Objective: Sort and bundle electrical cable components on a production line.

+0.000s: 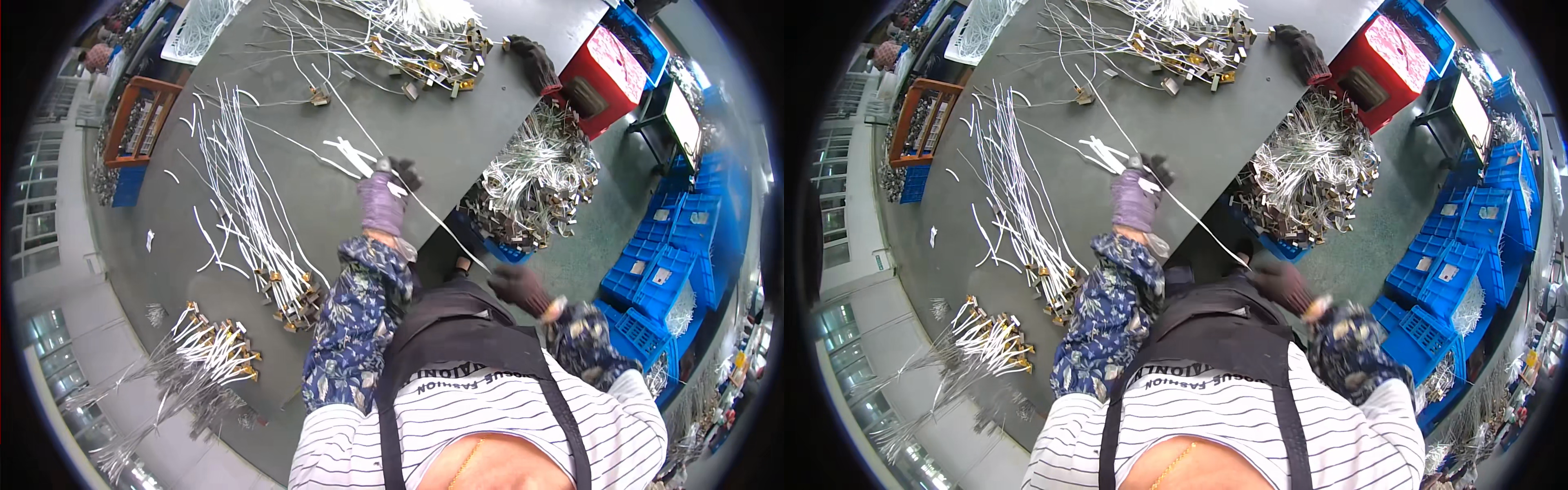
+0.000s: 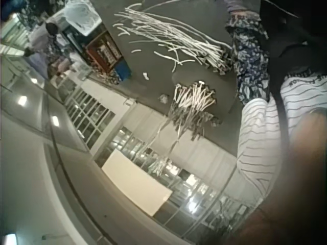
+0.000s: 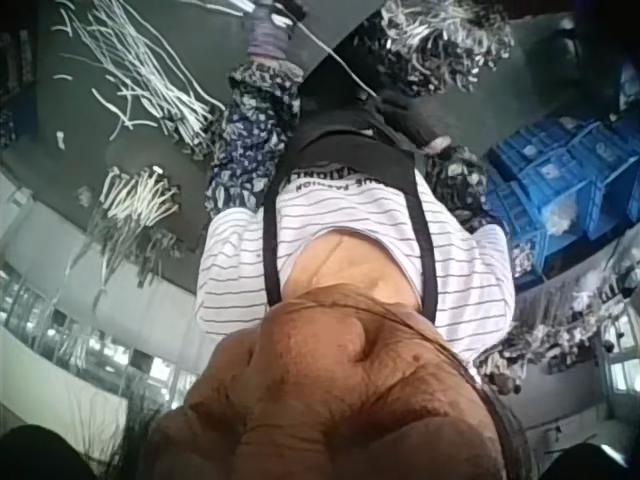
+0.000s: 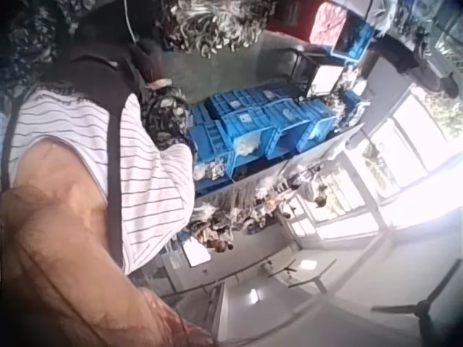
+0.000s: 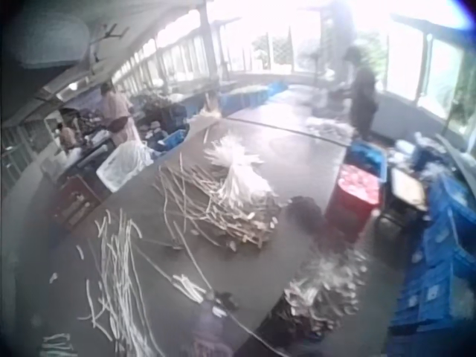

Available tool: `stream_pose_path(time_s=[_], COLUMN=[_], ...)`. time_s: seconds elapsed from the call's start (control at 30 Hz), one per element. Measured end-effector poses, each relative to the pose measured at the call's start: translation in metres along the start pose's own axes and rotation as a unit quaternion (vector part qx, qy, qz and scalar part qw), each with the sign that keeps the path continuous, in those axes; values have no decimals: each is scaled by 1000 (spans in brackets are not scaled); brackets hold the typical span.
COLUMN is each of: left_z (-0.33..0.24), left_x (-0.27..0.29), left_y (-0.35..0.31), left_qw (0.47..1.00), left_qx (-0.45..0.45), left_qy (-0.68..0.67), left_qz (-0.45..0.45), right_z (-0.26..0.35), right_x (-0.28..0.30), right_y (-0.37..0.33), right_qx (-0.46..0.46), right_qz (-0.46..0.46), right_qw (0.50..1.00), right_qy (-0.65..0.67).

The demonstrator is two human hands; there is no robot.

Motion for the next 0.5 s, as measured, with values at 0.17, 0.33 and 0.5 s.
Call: stream_pose_path(time_s=[0.17,0.33,0.5], left_z=[-76,-127,-154], left_x=[21,-1,-5], left_y=[38,32,21], left_qw=[985,985,980], left_qx=[-147,-144,-187], left_qy=[80,98,74], left_qz=[34,10,5], right_z=[-92,-84,-81], right_x=[35,51,53], right_y=[-68,-87,-88], right_qx=[-15,-83,-59], right_qz=[37,7,5], right_qw=[999,996,997], right_qy=[8,31,51])
Point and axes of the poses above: each hand's wrist, its own y-axis towards the middle knuckle, its own x-axis out of the back of the hand, z = x × y, the point moved 6 cm from there along y, towards the middle knuckle, and after that the axes turned 3 degrees about y, right-handed, at the moved point
